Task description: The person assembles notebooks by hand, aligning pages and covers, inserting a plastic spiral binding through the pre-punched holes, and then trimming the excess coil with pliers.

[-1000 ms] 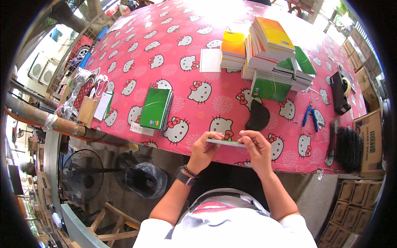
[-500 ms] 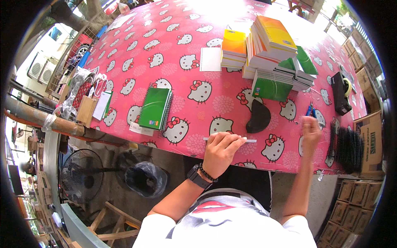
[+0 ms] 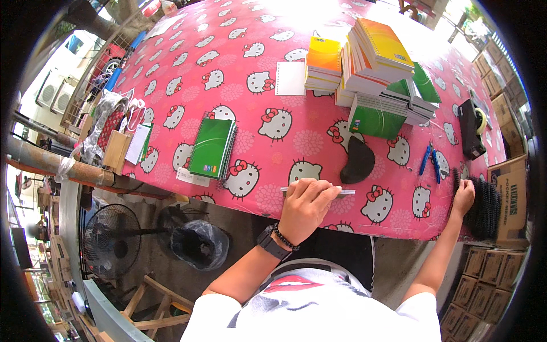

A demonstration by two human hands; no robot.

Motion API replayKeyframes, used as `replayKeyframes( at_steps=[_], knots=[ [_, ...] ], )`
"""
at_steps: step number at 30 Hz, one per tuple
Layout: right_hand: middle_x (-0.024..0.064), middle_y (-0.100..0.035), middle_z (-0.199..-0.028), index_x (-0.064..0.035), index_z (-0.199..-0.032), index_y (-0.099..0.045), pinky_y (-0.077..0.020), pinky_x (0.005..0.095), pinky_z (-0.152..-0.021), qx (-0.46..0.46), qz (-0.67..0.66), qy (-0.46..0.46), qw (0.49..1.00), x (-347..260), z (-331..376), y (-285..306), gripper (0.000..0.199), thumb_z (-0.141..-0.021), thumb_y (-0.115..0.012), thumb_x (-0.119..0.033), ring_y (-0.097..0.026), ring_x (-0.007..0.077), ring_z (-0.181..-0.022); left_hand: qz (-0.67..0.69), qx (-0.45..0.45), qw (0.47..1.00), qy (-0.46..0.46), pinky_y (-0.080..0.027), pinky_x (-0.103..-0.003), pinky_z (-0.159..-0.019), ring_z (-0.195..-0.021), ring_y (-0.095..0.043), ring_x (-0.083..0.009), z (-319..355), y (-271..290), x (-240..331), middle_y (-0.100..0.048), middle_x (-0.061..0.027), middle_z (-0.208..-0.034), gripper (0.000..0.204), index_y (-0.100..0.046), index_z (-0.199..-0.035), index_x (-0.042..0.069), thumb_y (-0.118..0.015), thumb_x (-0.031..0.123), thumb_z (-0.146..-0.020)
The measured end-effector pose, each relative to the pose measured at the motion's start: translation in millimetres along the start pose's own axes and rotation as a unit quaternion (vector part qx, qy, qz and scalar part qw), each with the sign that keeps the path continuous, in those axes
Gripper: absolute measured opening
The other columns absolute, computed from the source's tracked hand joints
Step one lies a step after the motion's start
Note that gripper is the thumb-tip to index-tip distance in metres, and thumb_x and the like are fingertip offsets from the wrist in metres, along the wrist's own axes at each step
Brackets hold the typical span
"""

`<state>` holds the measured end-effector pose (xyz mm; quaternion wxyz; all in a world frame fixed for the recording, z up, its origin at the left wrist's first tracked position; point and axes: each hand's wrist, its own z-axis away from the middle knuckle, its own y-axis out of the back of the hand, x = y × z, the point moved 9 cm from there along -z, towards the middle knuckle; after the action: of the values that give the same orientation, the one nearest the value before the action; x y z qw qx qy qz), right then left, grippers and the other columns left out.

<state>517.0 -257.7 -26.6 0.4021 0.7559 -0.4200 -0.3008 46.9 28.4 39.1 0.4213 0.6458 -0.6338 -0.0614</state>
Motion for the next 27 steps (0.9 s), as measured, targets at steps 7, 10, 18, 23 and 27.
replayKeyframes(
  at_steps=[7, 10, 18, 23, 27],
  knots=[
    [0.0147, -0.064, -0.098, -0.0041, -0.102, -0.061, -0.0476, 0.0382, -0.079, -0.058, 0.008, 0.037, 0.998, -24.5, -1.3, -9.4, 0.031, -0.079, -0.069, -0.024, -0.061, 0.0324, -0.090, 0.000, 0.001, 1.000, 0.003, -0.040, -0.033, -0.075, -0.087, -0.056, -0.0182, 2.3, -1.5, -1.2, -0.061, 0.0019, -0.092, 0.022, -0.066, -0.096, 0.014, -0.069, 0.010, -0.075],
    [0.0155, -0.065, -0.100, -0.0023, -0.105, -0.062, -0.0473, 0.0380, -0.081, -0.070, -0.069, 0.004, 0.995, -31.6, -3.6, -3.7, 0.029, -0.084, -0.064, -0.023, -0.061, 0.0317, -0.094, 0.006, -0.001, 1.000, -0.003, -0.040, -0.033, -0.074, -0.086, -0.056, -0.0182, 3.9, -0.1, -3.4, -0.061, 0.0017, -0.091, 0.022, -0.067, -0.096, 0.014, -0.068, 0.009, -0.075],
    [0.0198, -0.056, -0.121, -0.0099, -0.125, -0.055, -0.0472, 0.0396, -0.085, 0.020, 0.013, 0.011, 1.000, -41.1, -22.9, 37.5, 0.034, -0.098, -0.041, -0.025, -0.057, 0.0354, -0.105, 0.006, 0.005, 1.000, -0.010, -0.040, -0.033, -0.073, -0.083, -0.055, -0.0181, 0.7, 0.0, -2.6, -0.061, 0.0020, -0.087, 0.024, -0.068, -0.096, 0.014, -0.068, 0.008, -0.073],
    [0.0093, -0.059, -0.123, -0.0090, -0.125, -0.056, -0.0443, 0.0307, -0.089, -0.062, -0.303, 0.117, 0.944, -180.2, 27.5, 90.6, 0.033, -0.095, -0.041, -0.012, -0.057, 0.0193, -0.105, -0.005, -0.003, 1.000, -0.016, -0.040, -0.034, -0.071, -0.081, -0.055, -0.0186, -3.8, -3.5, 2.7, -0.061, 0.0019, -0.086, 0.029, -0.068, -0.096, 0.015, -0.067, 0.004, -0.069],
    [0.0059, -0.061, -0.101, -0.0062, -0.111, -0.063, -0.0490, 0.0243, -0.072, -0.362, -0.589, 0.115, 0.713, -304.8, 123.4, 77.8, 0.031, -0.084, -0.056, 0.004, -0.059, 0.0114, -0.086, -0.006, -0.012, 1.000, -0.006, -0.040, -0.034, -0.069, -0.080, -0.055, -0.0196, -2.6, 0.6, -3.5, -0.061, 0.0014, -0.086, 0.029, -0.067, -0.094, 0.015, -0.066, 0.001, -0.069]
  ],
)
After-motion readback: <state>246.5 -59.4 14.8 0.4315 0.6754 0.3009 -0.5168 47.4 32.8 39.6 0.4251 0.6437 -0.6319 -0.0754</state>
